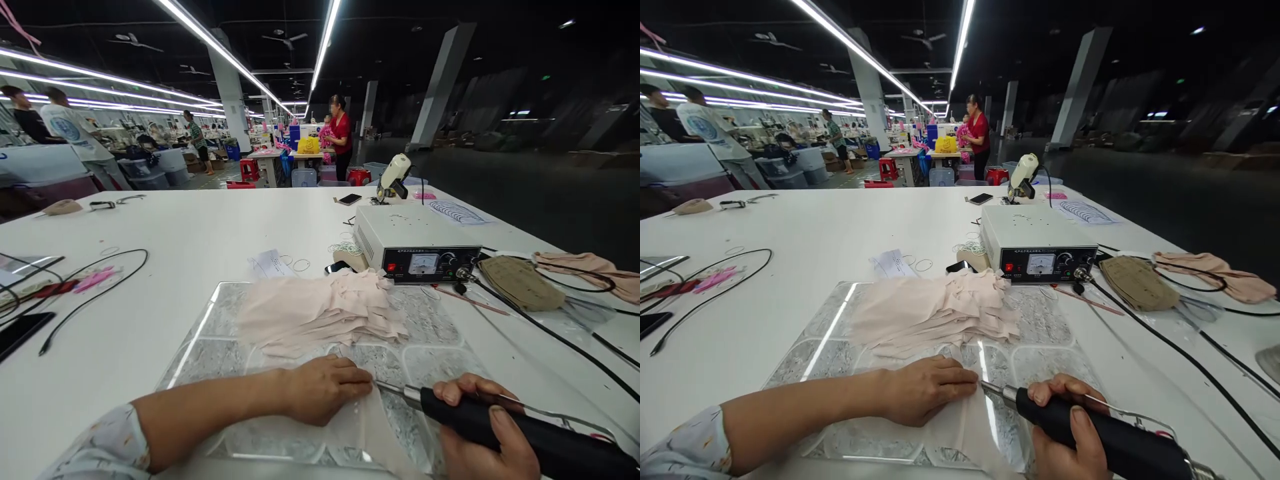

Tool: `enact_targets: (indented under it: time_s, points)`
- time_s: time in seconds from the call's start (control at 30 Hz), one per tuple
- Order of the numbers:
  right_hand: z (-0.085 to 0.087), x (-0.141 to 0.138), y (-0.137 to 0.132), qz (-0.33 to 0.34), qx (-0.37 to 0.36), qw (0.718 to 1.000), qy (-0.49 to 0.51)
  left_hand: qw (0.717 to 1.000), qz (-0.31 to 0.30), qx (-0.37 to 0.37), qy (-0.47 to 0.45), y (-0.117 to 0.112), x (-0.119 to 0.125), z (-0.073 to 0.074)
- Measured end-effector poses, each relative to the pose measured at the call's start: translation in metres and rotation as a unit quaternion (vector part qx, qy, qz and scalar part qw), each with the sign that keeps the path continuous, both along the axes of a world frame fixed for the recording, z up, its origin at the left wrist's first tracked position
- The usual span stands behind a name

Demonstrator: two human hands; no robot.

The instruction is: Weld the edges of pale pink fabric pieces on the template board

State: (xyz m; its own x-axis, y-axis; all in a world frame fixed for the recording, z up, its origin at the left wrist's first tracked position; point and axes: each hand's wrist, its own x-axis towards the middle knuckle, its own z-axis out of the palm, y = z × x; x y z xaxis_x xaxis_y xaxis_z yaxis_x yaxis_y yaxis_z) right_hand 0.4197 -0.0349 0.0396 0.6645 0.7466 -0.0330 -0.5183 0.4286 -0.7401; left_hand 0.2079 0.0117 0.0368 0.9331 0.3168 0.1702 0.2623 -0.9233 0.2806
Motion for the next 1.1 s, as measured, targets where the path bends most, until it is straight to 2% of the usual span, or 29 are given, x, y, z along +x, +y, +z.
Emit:
enact_targets:
  time_s: [0.27, 0.6, 0.87, 1.1]
  points:
    - [0.0055, -0.0003, -0.0054, 0.001, -0.043, 0.999, 0.016, 1.000, -0.004, 0.017, 0.013, 0.0007, 0.0001, -0.0017]
    - [0.0019, 0.0001, -0.0046, 0.027, 0.020, 0.999, 0.004, 1.000, -0.017, 0.000, 0.014, 0.0032, -0.0018, 0.0061]
    - [0.0002, -0.0007, -0.0053, 0.047, 0.039, 0.998, -0.002, 0.999, -0.024, 0.014, -0.022, 0.0035, -0.0010, 0.0041]
    - [0.0039, -0.0032, -0.0038, 0.036, 0.064, 0.997, -0.030, 0.999, -0.025, 0.027, -0.035, 0.0040, -0.0008, 0.0026]
